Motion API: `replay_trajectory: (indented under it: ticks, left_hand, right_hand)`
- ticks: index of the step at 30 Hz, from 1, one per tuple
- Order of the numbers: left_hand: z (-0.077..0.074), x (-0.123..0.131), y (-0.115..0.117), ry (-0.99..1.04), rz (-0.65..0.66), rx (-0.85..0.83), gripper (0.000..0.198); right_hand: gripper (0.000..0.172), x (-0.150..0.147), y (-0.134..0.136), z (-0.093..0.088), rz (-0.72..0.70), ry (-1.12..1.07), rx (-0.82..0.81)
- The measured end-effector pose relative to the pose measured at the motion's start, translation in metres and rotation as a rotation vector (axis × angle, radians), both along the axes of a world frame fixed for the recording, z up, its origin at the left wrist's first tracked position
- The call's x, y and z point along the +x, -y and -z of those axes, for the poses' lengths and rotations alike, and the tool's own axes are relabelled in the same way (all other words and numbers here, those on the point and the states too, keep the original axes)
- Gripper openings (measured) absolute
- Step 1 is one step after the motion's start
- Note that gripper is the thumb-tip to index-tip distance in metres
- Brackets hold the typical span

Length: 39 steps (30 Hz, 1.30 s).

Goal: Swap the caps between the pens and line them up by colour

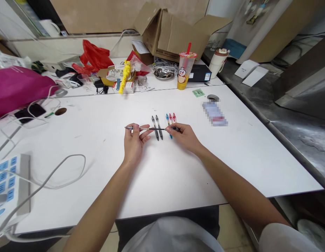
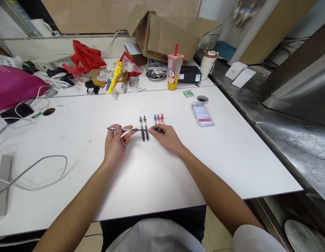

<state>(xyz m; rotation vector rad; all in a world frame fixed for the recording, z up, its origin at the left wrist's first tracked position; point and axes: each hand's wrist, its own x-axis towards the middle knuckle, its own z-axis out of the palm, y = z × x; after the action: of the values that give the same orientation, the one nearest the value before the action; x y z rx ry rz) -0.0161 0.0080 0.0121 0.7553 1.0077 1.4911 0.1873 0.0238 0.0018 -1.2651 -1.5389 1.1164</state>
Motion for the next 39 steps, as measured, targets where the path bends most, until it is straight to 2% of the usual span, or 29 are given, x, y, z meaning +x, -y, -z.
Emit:
replay_trajectory:
  ticks: [7,15,22,29,32,35,39]
  left_hand:
    - [0.001,0.002,0.001,-0.042,-0.012,-0.012,0.03]
    - [-0.006,-0.016,-0.007,-0.036,-0.156,-0.045,0.023]
    - [-0.006,-0.004,0.0,-0.056,-0.077,-0.019,0.029]
    - [0.001,0.012,0.008,-0.018,0.077,-0.057,0.029]
    - [0.002,0.01,0.007,-0.004,0.066,-0.054,0.028]
    - [0.001,0.005,0.004,0.009,0.025,-0.052,0.026]
    - [0.001,0.001,0.001,0.009,0.003,-0.034,0.026]
  right_hand:
    - [0.037,0.002,-0.003,0.005,0.048,-0.001,0.029]
    - [0.041,0.015,-0.008,-0.006,0.078,-0.008,0.034]
    - [0.037,0.012,-0.007,-0.006,0.035,0.019,0.019]
    - [0.038,-0.001,0.005,-0.007,-0.055,0.069,-0.003]
    - [0.042,-0.001,0.007,-0.012,-0.096,0.062,0.06]
    - [0.037,0.004,0.005,-0.015,-0.048,0.056,0.129]
    - [0.029,0.01,0.002,-0.016,0.004,0.068,0.091]
